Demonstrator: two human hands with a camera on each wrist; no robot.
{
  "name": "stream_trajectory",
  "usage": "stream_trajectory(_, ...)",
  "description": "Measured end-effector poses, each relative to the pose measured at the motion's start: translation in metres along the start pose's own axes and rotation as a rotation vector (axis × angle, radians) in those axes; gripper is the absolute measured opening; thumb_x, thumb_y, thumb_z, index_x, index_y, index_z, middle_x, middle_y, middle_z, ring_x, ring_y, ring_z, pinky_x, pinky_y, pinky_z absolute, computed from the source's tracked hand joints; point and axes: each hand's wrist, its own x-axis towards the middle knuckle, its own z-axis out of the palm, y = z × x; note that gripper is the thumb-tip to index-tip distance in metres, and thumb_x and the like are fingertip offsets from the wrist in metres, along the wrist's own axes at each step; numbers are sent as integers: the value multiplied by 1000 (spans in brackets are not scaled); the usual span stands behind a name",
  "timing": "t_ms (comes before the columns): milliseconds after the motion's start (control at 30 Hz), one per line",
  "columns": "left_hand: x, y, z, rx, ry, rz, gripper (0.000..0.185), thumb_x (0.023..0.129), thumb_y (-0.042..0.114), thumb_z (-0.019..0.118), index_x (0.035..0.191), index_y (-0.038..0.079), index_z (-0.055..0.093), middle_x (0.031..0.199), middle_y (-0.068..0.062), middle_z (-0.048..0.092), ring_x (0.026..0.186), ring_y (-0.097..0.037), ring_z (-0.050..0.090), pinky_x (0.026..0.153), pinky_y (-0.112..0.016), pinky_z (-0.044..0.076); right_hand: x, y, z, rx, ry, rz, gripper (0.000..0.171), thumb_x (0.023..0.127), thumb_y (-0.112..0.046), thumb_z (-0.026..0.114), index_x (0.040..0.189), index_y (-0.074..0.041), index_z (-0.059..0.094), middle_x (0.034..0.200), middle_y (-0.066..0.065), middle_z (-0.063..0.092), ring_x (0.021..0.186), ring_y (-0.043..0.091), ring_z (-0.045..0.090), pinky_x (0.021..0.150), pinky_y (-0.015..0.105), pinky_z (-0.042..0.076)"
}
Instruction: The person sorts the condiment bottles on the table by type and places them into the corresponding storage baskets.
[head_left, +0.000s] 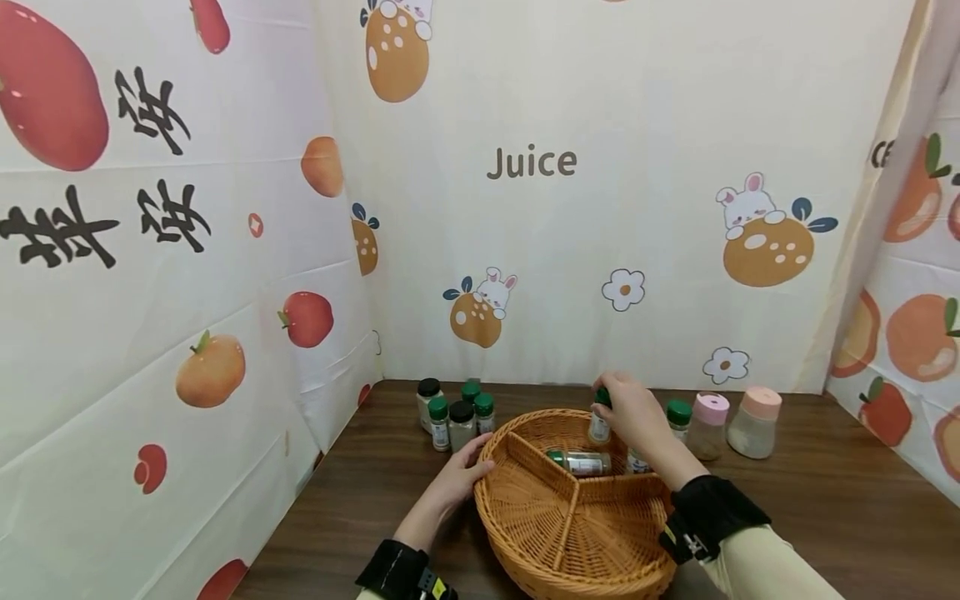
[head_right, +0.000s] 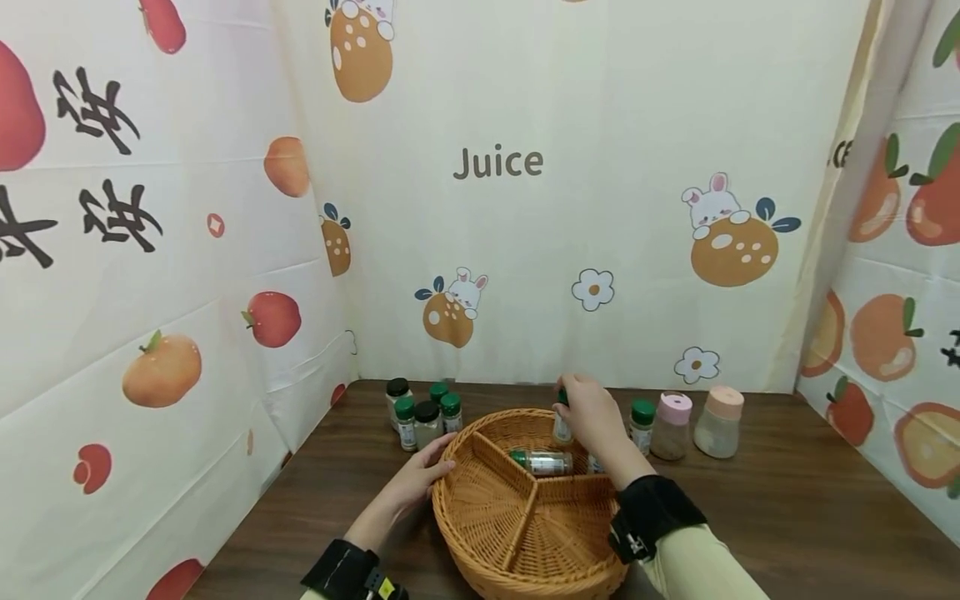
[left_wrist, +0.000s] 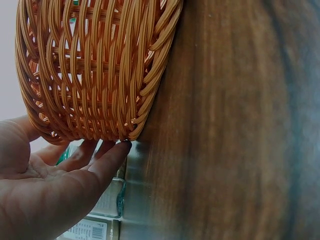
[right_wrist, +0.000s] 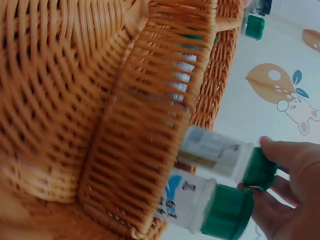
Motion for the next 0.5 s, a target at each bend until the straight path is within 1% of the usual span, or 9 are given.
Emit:
stream_trajectory(100,-4,0,-8,12,1,15,55,104,5,45,156,0,26,152,-35,33,133,-50,47,93,-49,56,2,-6,7,-5,-59,13,24,88,-13,75,108,-6,64,107,16,65,89,28,67,71,40,56)
stream_trajectory(233,-8,-1,-15,30,9,11,55,105,6,45,156,1,26,153,-35,31,136,-51,43,94,-48,56,5,-12,15,-31,-140,34,23,87,-12,76,106,-7,65,106,14,64,93,29,66,74,41,55)
stream_trajectory(333,-6,-2,-12,25,-9,12,55,105,6,45,156,1,25,154,-35,30,137,-51,42,95,-48,55,3,-9,13,-61,-183,55,23,86,-12,77,105,-7,66,105,13,65,94,30,65,74,41,55)
stream_trajectory(433,-2,-3,-8,17,-35,17,56,105,7,45,156,2,25,154,-34,30,137,-51,41,96,-48,55,-2,-6,7,-80,-215,87,24,86,-12,77,107,-7,66,104,12,65,93,28,65,74,40,54)
stream_trajectory(500,0,-4,-5,21,-54,34,56,105,10,47,156,2,26,153,-35,31,137,-50,42,96,-47,55,-5,-3,2,-87,-231,105,24,87,-13,77,108,-7,67,105,12,65,93,27,64,74,40,54)
